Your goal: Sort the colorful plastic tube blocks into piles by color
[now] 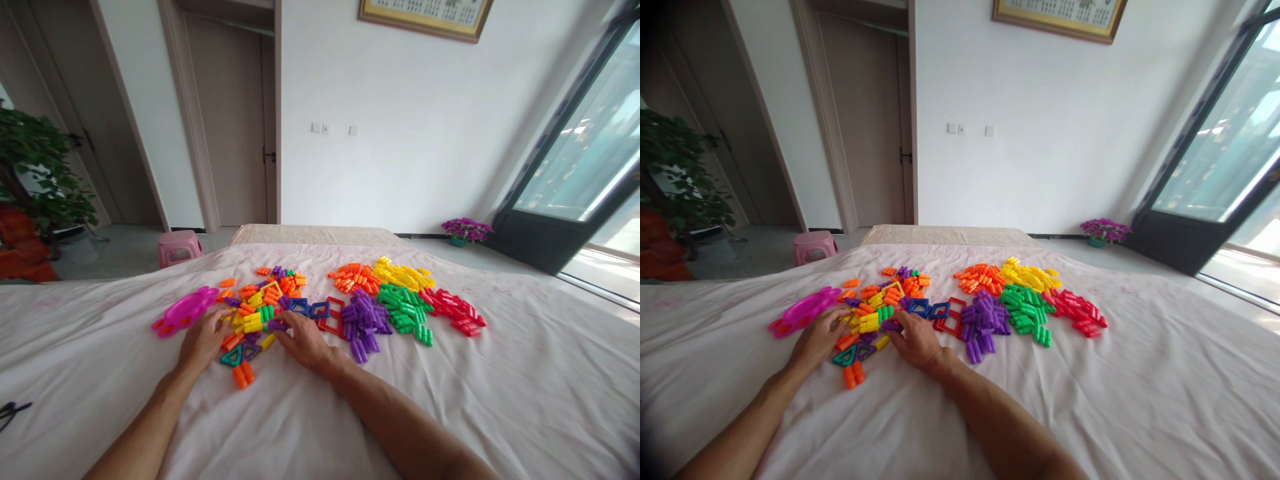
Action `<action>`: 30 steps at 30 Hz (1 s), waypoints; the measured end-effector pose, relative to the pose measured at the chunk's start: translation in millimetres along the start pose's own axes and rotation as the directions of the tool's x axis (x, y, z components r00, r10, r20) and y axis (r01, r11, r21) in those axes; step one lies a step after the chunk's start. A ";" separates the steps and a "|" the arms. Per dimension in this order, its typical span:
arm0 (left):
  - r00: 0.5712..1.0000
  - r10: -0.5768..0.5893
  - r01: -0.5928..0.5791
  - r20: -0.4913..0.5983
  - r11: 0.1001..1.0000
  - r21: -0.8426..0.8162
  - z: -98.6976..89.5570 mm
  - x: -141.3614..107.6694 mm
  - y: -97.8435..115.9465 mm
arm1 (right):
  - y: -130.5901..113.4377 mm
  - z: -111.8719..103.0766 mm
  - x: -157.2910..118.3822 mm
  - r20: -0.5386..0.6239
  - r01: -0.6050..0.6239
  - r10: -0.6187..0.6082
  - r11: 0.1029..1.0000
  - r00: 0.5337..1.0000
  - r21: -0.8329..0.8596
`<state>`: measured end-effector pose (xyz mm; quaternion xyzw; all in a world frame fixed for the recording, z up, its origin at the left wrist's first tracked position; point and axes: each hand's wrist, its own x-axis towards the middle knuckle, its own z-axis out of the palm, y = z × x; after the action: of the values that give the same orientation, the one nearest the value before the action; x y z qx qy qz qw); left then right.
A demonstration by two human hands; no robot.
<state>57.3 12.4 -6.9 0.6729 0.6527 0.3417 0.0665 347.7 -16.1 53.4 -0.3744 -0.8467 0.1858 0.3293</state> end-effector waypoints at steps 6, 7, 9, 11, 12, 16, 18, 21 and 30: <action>1.000 0.014 -0.014 0.009 1.000 -0.004 0.7 0.9 -1.0 | 7.6 -7.7 2.7 -0.037 -0.017 0.019 0.998 0.999 0.067; 1.000 0.016 -0.016 0.008 1.000 -0.004 0.5 0.9 -0.8 | 9.3 -8.2 3.1 -0.061 -0.017 0.021 0.998 0.998 0.063; 1.000 0.019 -0.019 0.007 1.000 -0.003 0.0 0.6 -0.3 | 11.9 -8.9 3.1 -0.091 -0.023 0.029 0.997 0.995 0.068; 1.000 0.021 -0.021 0.006 1.000 -0.005 -0.4 0.4 0.1 | 13.2 -9.8 2.5 -0.095 -0.042 0.050 0.996 0.994 0.084; 1.000 0.021 -0.021 0.006 1.000 -0.006 -0.5 0.3 0.1 | 13.4 -10.5 2.1 -0.098 -0.060 0.069 0.994 0.993 0.090; 1.000 0.020 -0.020 0.006 1.000 -0.006 0.2 0.7 -0.9 | 14.2 -14.3 1.6 -0.124 -0.126 0.137 0.987 0.983 0.094; 1.000 0.023 -0.023 0.006 1.000 -0.006 0.9 1.1 -2.1 | 14.8 -16.4 1.3 -0.117 -0.137 0.150 0.985 0.982 0.109; 1.000 0.024 -0.024 0.004 1.000 0.000 1.9 1.6 -4.0 | 15.7 -18.6 0.2 -0.084 -0.150 0.163 0.978 0.983 0.148; 0.999 0.039 -0.039 0.002 0.999 0.009 3.7 2.9 -8.5 | 19.8 -27.5 2.9 -0.121 -0.091 0.104 0.990 0.987 0.111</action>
<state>52.0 17.5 -13.2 0.6860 0.6410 0.3396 0.0575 375.5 0.9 63.1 -0.4085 -0.7937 0.2221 0.3922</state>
